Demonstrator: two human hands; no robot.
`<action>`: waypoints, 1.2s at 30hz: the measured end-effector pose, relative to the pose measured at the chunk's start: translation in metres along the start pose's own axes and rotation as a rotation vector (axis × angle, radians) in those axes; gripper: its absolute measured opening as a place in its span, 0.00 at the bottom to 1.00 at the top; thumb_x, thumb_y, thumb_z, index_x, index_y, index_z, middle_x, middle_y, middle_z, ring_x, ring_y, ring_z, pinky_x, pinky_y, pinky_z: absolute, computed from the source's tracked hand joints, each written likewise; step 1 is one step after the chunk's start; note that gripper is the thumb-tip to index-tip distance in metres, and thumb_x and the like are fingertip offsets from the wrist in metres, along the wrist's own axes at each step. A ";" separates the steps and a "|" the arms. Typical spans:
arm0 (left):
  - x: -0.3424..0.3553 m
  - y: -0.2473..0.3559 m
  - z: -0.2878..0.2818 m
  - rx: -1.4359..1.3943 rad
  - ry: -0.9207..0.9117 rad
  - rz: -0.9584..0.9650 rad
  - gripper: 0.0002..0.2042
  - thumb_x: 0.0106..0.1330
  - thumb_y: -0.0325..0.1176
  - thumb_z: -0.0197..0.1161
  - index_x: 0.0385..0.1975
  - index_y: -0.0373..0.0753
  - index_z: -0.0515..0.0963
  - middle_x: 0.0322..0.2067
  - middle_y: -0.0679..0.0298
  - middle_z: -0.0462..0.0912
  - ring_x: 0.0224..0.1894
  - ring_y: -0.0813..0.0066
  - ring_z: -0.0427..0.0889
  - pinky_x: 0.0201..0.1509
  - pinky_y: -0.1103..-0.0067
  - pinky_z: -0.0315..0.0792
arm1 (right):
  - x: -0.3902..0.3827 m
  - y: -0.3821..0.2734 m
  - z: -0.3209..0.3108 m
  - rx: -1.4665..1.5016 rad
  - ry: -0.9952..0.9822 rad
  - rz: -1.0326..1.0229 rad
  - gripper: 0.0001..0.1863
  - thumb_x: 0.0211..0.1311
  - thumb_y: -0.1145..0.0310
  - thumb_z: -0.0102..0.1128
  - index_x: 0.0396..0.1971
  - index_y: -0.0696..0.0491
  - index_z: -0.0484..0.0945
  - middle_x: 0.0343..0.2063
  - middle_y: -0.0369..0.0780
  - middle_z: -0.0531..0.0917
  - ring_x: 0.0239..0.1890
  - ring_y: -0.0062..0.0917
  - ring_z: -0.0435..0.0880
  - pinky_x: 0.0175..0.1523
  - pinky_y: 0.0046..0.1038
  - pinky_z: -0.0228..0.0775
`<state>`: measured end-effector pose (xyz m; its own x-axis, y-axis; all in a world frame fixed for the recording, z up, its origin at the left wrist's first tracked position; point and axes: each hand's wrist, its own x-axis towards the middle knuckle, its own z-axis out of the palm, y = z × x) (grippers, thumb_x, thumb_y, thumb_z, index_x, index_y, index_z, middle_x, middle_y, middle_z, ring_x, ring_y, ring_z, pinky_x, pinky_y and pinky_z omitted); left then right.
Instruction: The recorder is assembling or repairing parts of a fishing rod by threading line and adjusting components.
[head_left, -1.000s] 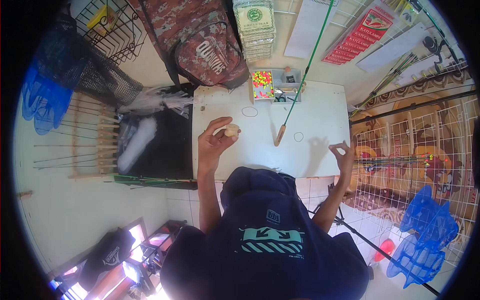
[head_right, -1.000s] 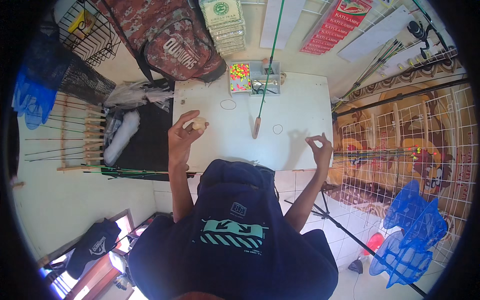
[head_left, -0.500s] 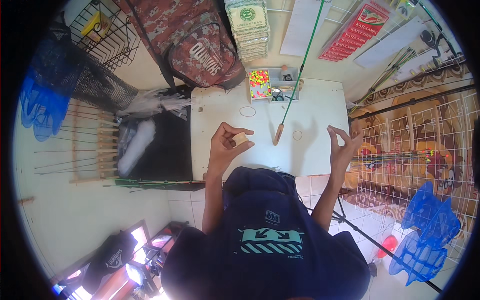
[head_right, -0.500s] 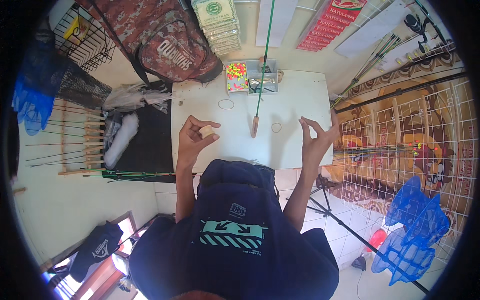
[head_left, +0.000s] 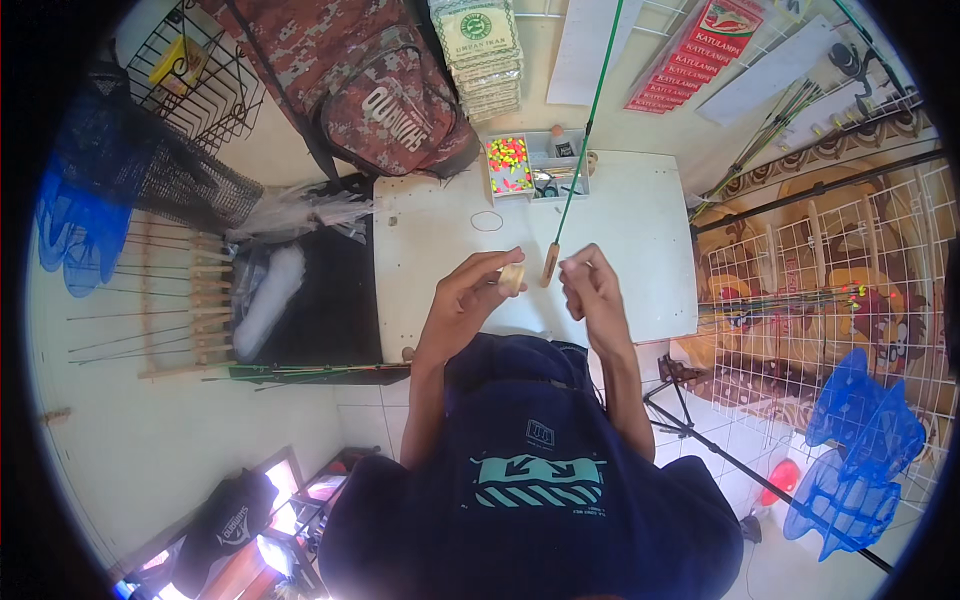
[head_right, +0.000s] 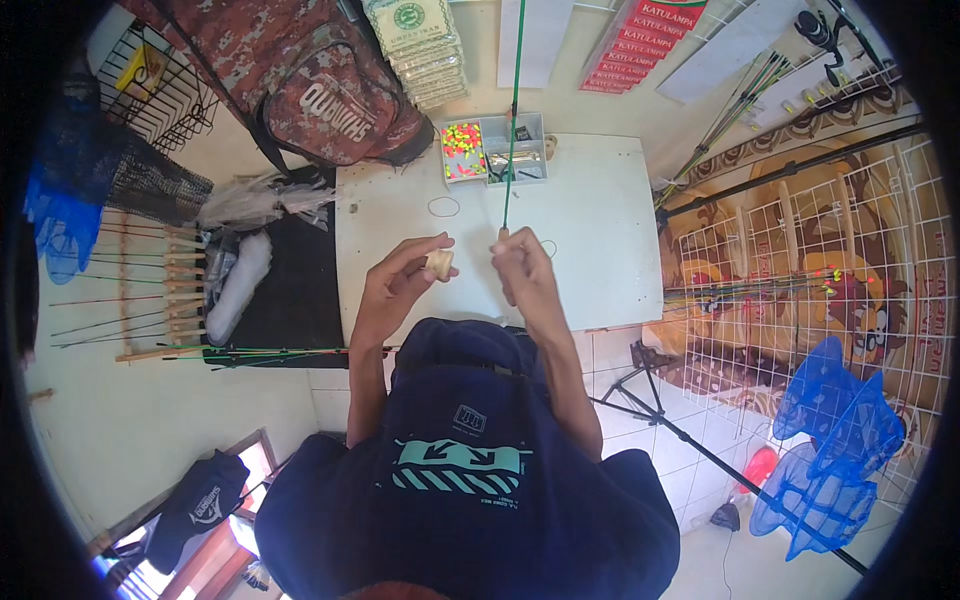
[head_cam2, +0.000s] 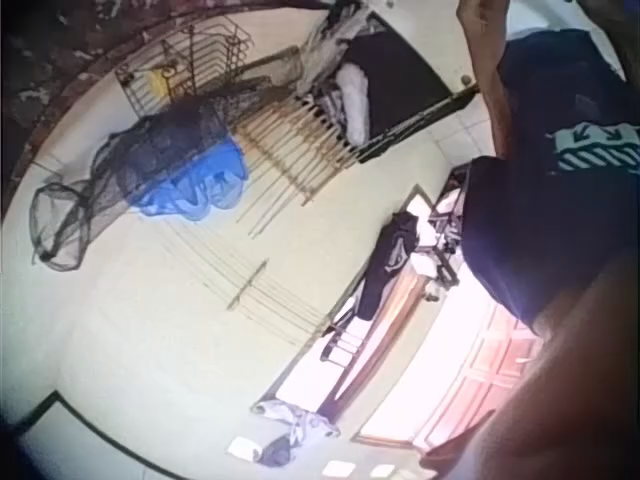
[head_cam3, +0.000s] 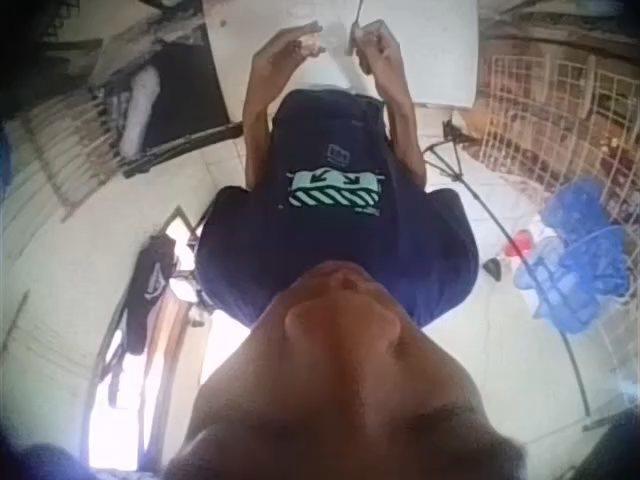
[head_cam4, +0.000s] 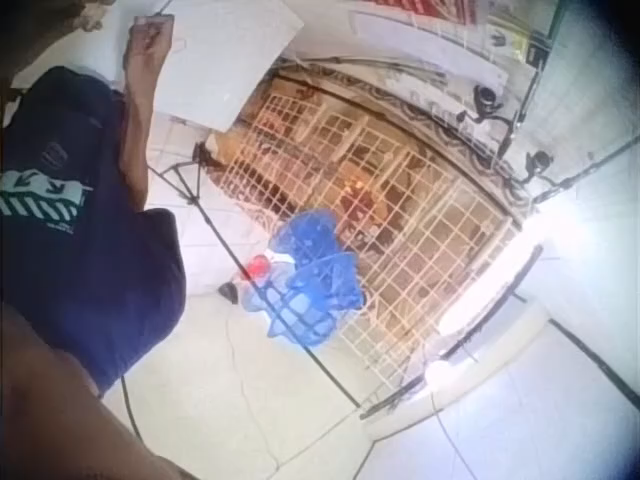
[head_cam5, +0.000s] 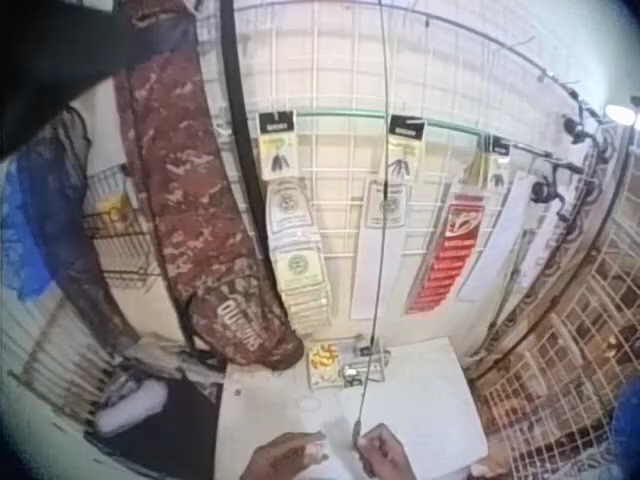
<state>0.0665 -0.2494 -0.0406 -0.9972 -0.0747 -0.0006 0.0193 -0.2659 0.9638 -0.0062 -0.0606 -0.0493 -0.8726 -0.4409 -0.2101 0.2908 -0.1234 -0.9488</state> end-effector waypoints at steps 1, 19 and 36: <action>0.000 0.002 0.001 0.019 -0.012 0.020 0.20 0.61 0.17 0.60 0.54 0.35 0.74 0.51 0.59 0.77 0.48 0.73 0.80 0.53 0.78 0.75 | 0.001 -0.003 0.007 -0.048 -0.015 0.002 0.12 0.71 0.58 0.50 0.40 0.52 0.70 0.24 0.32 0.71 0.14 0.08 0.56 0.17 0.14 0.46; -0.003 0.003 -0.012 0.121 -0.002 0.071 0.18 0.52 0.21 0.71 0.45 0.33 0.80 0.37 0.60 0.83 0.40 0.75 0.81 0.49 0.78 0.74 | 0.005 -0.010 0.008 -0.116 -0.270 0.101 0.09 0.65 0.67 0.59 0.32 0.58 0.80 0.25 0.33 0.78 0.29 0.12 0.71 0.33 0.16 0.61; -0.004 0.008 -0.021 0.005 0.260 0.039 0.18 0.51 0.15 0.69 0.44 0.29 0.79 0.39 0.59 0.80 0.41 0.73 0.82 0.50 0.79 0.77 | -0.010 -0.015 -0.007 -0.083 -0.157 -0.037 0.08 0.63 0.68 0.61 0.32 0.58 0.82 0.26 0.34 0.81 0.24 0.12 0.69 0.29 0.17 0.61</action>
<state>0.0721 -0.2718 -0.0389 -0.9436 -0.3296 -0.0317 0.0560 -0.2532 0.9658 -0.0048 -0.0484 -0.0350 -0.8083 -0.5715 -0.1412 0.2204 -0.0714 -0.9728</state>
